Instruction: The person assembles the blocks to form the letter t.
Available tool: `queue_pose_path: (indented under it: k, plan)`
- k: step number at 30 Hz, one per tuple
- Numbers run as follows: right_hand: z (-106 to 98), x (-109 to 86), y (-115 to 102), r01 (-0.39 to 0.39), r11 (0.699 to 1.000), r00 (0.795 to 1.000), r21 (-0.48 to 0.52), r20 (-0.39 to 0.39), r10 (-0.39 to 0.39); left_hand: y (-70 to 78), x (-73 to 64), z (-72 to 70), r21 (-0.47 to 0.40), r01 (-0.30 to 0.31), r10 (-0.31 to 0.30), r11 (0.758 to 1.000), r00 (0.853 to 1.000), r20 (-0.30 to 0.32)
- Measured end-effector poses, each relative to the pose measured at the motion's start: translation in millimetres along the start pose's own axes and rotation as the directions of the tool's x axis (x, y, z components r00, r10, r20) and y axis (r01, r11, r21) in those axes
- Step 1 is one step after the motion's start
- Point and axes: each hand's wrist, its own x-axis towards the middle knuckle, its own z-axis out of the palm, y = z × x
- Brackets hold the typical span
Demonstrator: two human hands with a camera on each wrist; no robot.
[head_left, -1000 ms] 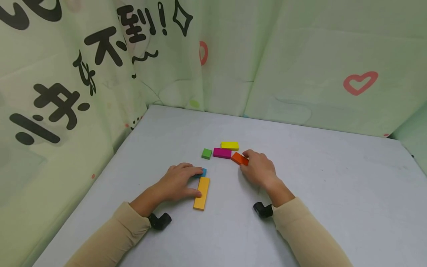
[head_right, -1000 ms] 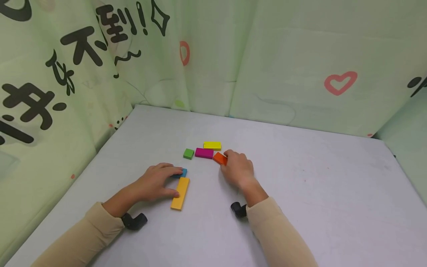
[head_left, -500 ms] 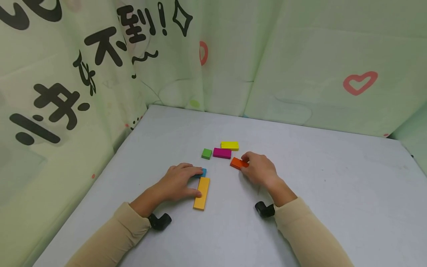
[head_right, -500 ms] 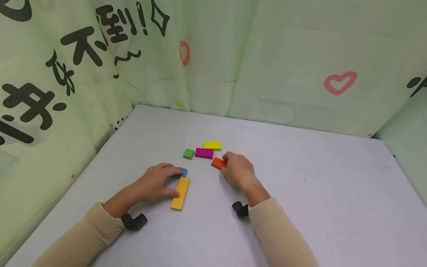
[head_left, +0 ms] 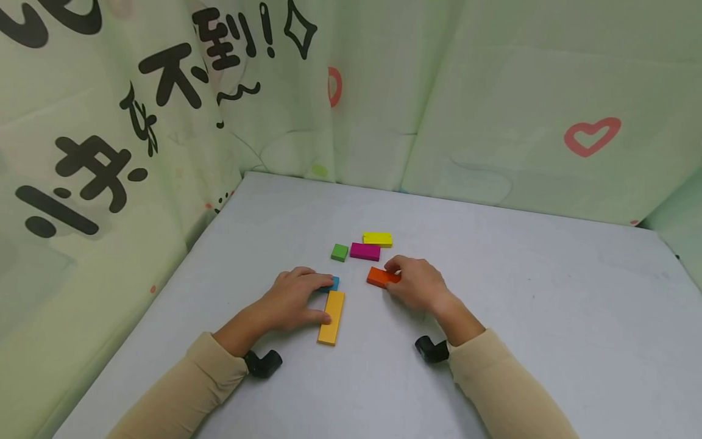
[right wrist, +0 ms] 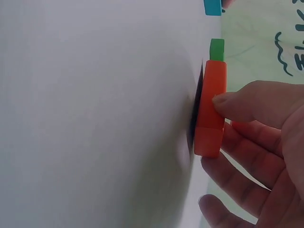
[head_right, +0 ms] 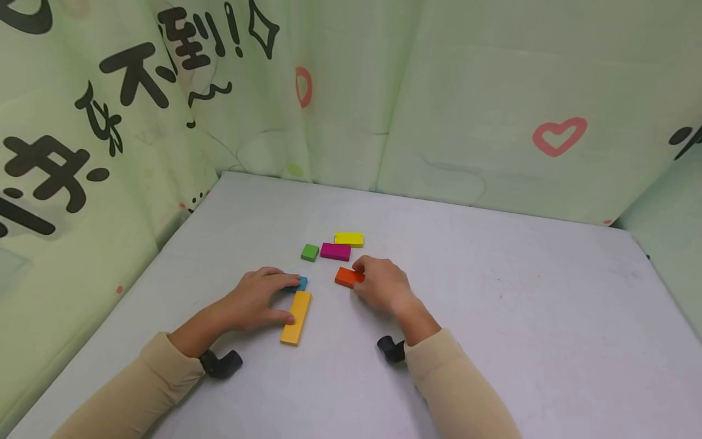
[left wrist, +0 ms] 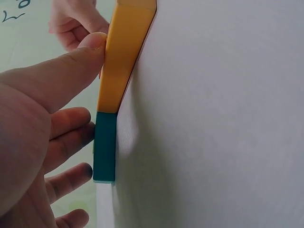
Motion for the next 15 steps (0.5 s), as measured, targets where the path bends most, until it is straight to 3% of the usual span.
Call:
queue_pose_path:
  k: [15]
  plan:
    - [9, -0.6, -15, 0.074, 0.996, 0.997, -0.049, 0.005, -0.074, 2.0, 1.3, 0.8, 0.029, 0.016, -0.016, 0.999, 1.0, -0.004]
